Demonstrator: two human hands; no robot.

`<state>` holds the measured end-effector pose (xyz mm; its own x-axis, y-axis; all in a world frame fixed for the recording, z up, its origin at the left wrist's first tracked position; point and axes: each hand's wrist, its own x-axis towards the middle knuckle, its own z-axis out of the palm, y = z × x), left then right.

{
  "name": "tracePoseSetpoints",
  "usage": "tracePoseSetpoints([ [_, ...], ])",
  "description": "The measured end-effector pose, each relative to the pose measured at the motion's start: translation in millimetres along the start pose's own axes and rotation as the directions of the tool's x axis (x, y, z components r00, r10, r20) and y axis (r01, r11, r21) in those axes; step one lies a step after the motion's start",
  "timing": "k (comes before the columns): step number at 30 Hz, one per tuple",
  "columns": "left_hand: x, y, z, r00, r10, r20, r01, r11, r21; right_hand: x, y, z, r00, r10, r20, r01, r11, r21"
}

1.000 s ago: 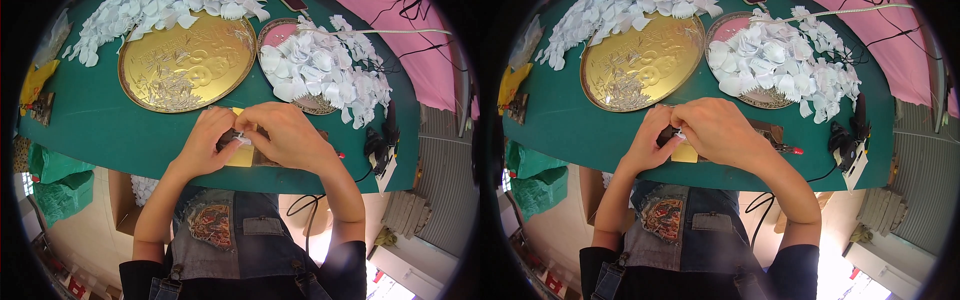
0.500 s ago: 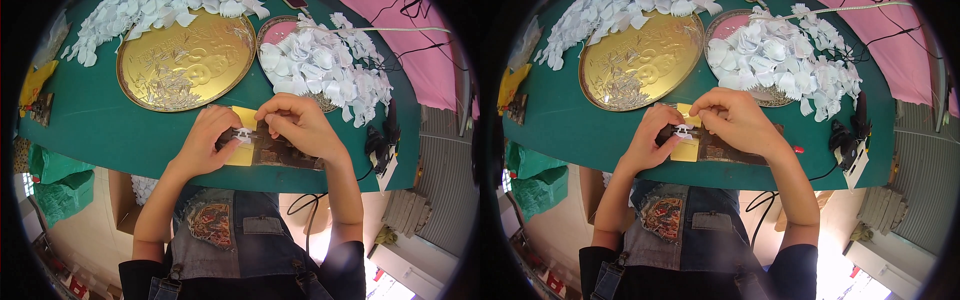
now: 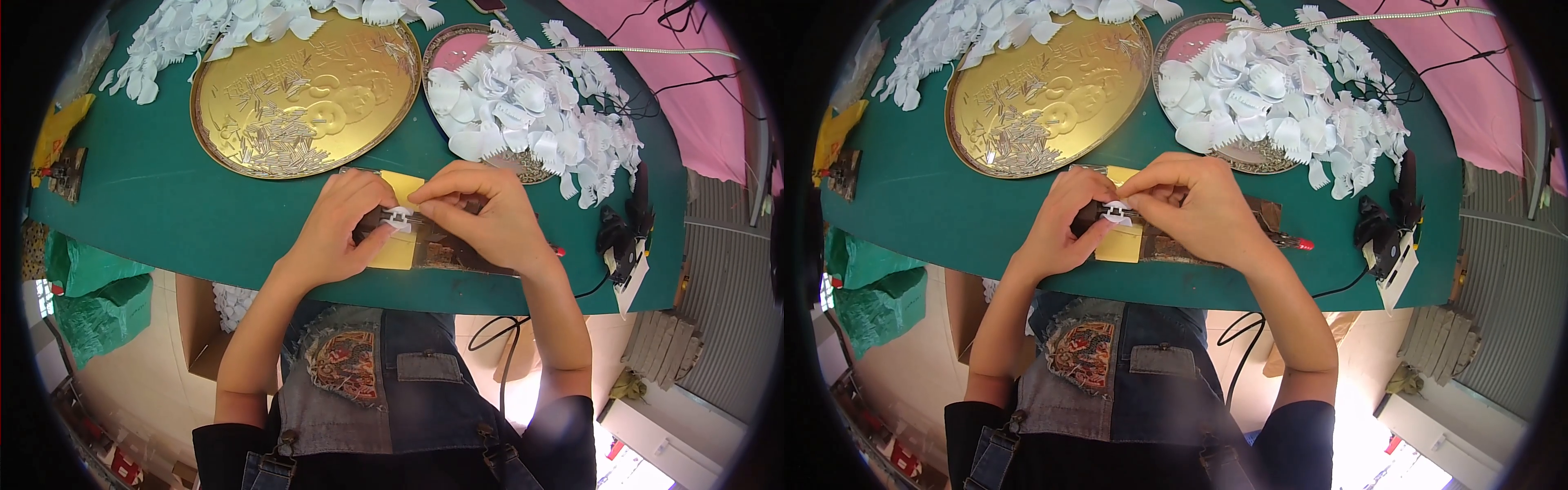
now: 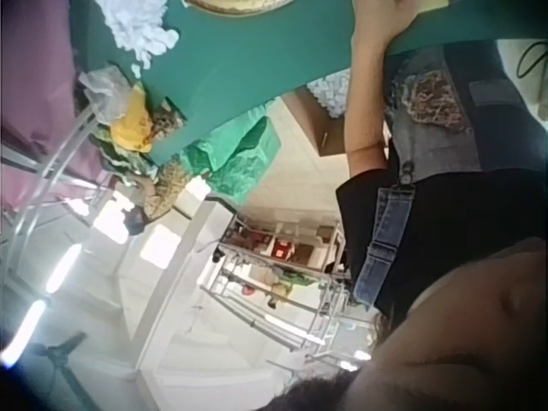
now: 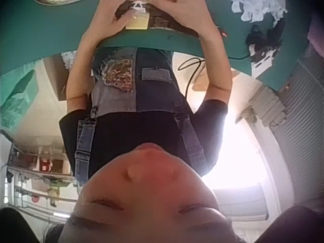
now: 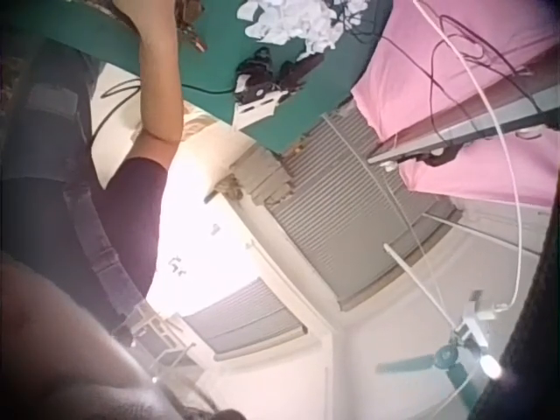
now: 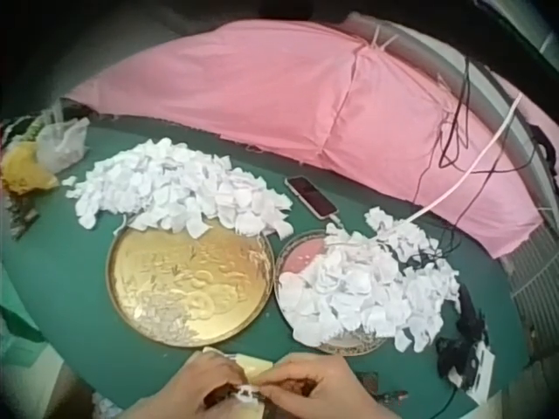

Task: The person picks up a white plastic piece and a metal pin, fits the pin into the plastic piece, and joins them using a manual press. This process is repeated multiple times, with the person occasionally reaching for more pins from a gold tray and plastic pieces from a silver tray.

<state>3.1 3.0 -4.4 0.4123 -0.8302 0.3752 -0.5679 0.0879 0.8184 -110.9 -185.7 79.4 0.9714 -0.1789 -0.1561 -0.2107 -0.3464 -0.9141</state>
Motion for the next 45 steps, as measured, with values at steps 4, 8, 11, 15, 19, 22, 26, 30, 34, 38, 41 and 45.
tracePoseSetpoints([
  [4,0.8,1.4,-0.9,1.000,-0.008,0.005,0.008,1.000,0.000,1.5,2.1,13.8,1.000,-0.024,-0.019,0.023,1.000,-0.021],
  [8,0.5,0.7,-1.2,1.000,-0.009,0.014,0.009,1.000,0.005,2.2,0.2,18.0,0.994,-0.093,-0.062,0.087,0.992,-0.088],
  [11,0.1,0.0,-0.6,1.000,-0.003,0.014,0.002,1.000,0.004,1.0,-1.3,18.1,0.997,-0.064,-0.044,0.057,0.987,-0.153],
  [15,-0.2,-0.4,0.2,1.000,-0.007,-0.001,0.007,1.000,-0.007,0.2,-6.0,20.7,0.998,0.012,-0.056,-0.020,0.989,-0.147],
  [19,0.0,-1.2,0.1,1.000,-0.003,0.008,0.003,1.000,-0.006,0.7,-10.8,21.1,0.995,0.095,-0.035,-0.098,0.987,-0.125],
  [22,0.3,-1.3,0.4,1.000,0.006,0.008,-0.006,1.000,0.006,0.5,-12.5,21.9,0.996,0.083,-0.032,-0.087,0.985,-0.151],
  [26,0.1,-1.4,0.5,1.000,0.005,0.007,-0.005,1.000,0.008,0.3,-16.6,22.6,0.999,0.043,-0.018,-0.046,0.972,-0.231],
  [30,0.3,-0.9,0.3,1.000,-0.003,0.014,0.003,1.000,0.002,0.0,-15.6,25.7,0.998,-0.045,-0.036,0.031,0.948,-0.316],
  [34,0.0,-0.5,-0.7,1.000,-0.006,0.012,0.006,1.000,0.008,1.4,-18.3,25.6,0.999,-0.026,-0.031,0.014,0.941,-0.338],
  [38,-0.9,0.4,-2.3,0.997,-0.053,0.062,0.053,0.999,0.007,3.3,-16.6,23.0,1.000,-0.004,-0.012,0.000,0.949,-0.315],
  [41,-1.4,0.3,-1.7,0.997,-0.052,0.061,0.052,0.999,0.007,3.4,-17.5,22.2,0.999,0.038,-0.012,-0.040,0.958,-0.282],
  [45,-1.2,1.5,-1.9,0.996,-0.058,0.066,0.058,0.998,0.009,3.7,-17.2,22.1,0.999,0.052,-0.007,-0.052,0.958,-0.282],
])
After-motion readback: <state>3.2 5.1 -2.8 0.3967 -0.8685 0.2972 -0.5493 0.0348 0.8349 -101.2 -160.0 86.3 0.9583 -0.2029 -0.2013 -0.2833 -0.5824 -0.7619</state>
